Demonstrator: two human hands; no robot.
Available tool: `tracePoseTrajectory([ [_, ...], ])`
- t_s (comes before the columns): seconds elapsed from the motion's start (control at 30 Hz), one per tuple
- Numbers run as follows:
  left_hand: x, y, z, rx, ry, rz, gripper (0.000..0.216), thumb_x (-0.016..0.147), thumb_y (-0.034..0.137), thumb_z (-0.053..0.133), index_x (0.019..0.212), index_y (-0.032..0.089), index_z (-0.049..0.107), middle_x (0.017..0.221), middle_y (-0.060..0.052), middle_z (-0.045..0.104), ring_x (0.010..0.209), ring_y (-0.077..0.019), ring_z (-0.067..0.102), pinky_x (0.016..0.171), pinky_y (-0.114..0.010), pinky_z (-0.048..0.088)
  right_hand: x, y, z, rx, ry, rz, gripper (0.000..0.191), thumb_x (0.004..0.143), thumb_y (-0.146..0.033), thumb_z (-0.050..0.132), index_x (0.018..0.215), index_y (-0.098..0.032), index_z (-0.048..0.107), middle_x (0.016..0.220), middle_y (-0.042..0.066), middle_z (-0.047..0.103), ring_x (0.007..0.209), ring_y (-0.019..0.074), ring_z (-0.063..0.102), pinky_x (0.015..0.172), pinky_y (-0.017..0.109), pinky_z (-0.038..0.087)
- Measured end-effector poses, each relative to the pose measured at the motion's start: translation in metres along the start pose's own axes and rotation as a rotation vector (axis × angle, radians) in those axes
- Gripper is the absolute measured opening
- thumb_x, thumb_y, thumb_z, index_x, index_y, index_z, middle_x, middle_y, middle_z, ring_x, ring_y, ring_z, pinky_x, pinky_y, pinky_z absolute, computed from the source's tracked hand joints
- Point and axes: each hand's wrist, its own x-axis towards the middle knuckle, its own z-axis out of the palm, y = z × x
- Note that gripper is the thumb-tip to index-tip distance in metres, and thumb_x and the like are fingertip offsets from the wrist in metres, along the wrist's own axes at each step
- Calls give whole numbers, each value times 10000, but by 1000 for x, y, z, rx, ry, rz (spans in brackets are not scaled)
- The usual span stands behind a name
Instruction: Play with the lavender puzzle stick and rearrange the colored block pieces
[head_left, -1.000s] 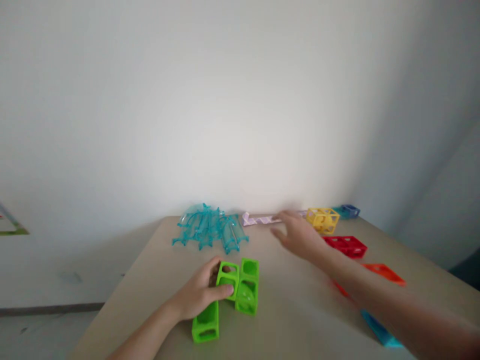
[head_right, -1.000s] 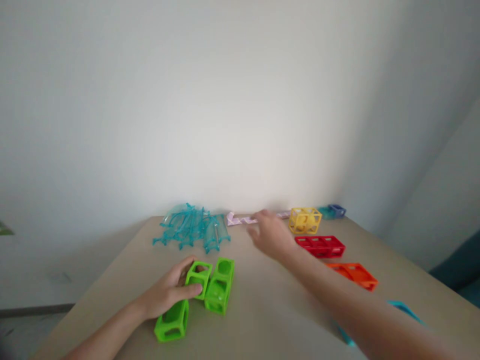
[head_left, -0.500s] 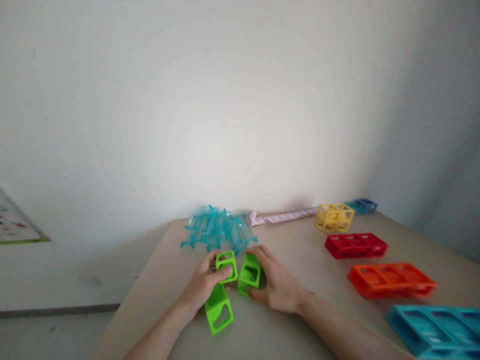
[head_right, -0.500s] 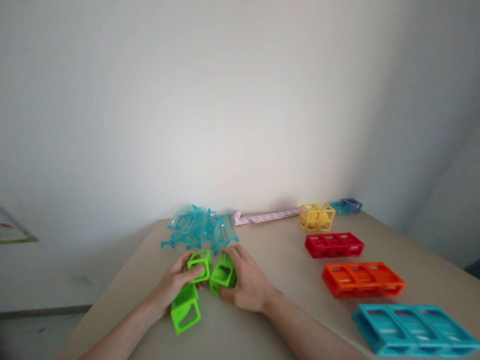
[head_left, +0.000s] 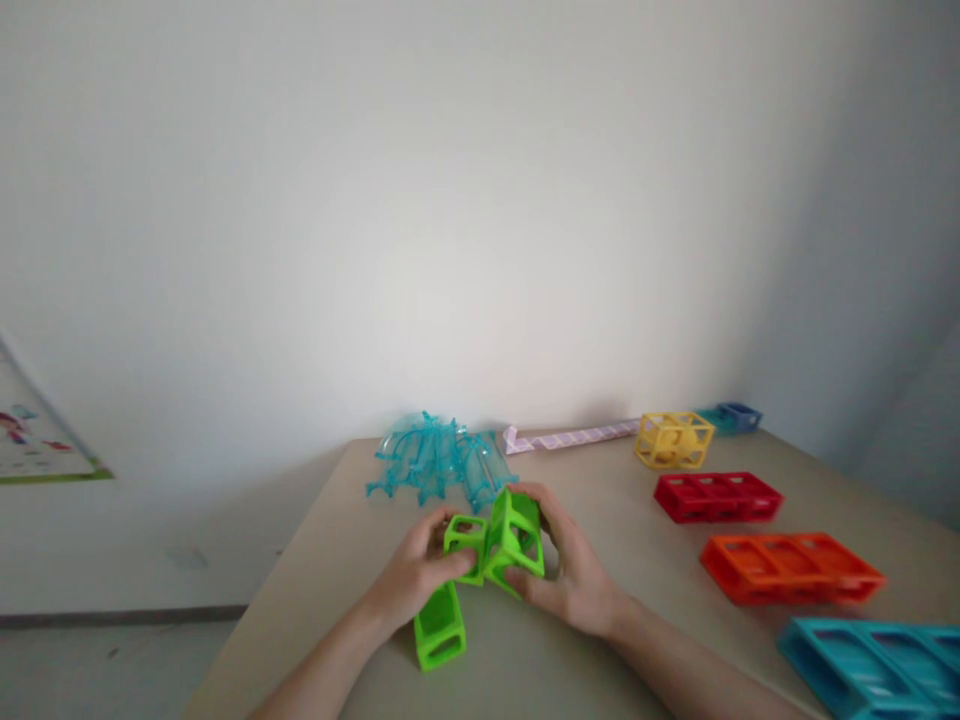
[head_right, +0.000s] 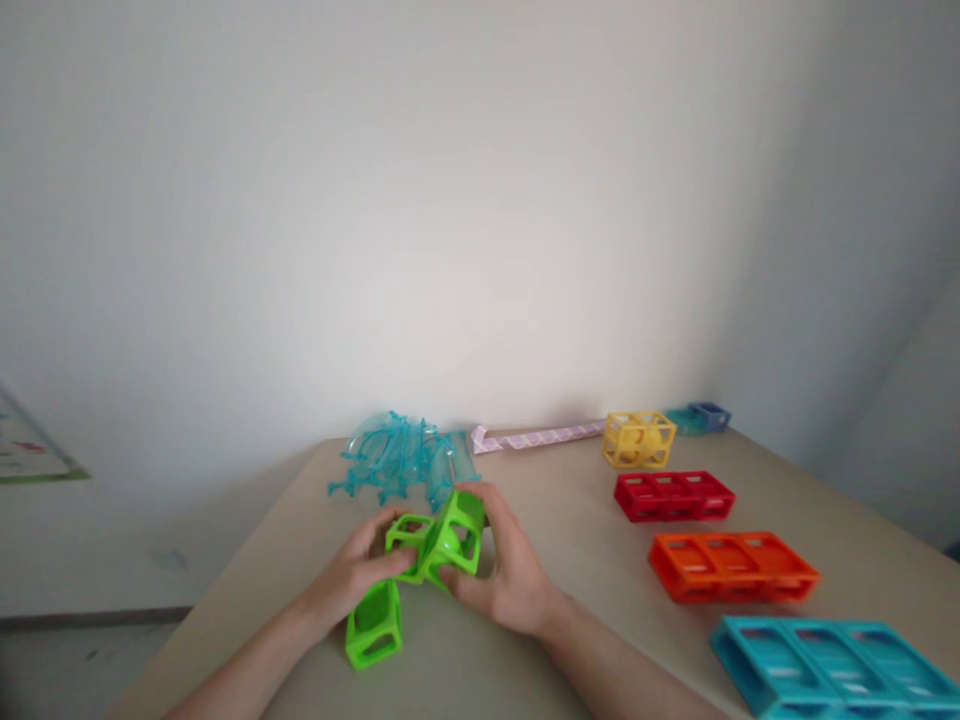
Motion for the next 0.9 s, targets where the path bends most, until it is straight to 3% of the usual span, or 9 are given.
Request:
tracePoseTrajectory([
  [0.17,-3,3,-2,-14,-58,60,352,687,213,751,982,184,561,952,-18,628,857,-161,584,709,-242,458,1,4,1,32,15,101,617,742,-248,686,1282,-262,387,1203,62,520,1082,234,539,938,384,450],
  [0.37,-3,1,-3,21,-65,137,393,660,142,769,963,198,525,857,23,624,818,-137,589,688,-209,444,1,12,5,148,-8,107,430,854,-576,500,1096,-231,587,1240,97,487,1062,258,548,707,299,530],
  [0.5,-2,-2,-1,-33,38,145,402,666,179,777,970,196,516,919,5,635,877,-150,600,753,-230,464,-2,10,11,297,-66,292,478,939,-560,302,1171,-217,540,1050,101,569,716,172,592,454,237,479],
  [0.67,-1,0,3,-144,159,86,326,726,288,736,945,182,520,907,-15,625,762,-148,618,677,-270,516,-1,-3,12,402,-145,287,541,857,-504,566,1301,-243,402,1064,91,598,857,207,603,578,267,515],
  [0.9,0,0,1,-146,147,9,456,675,312,782,1052,179,562,856,-37,677,664,-159,651,593,-253,513,3,-4,11,222,-81,276,366,873,-430,568,1142,-182,565,883,57,646,755,187,600,655,300,493],
])
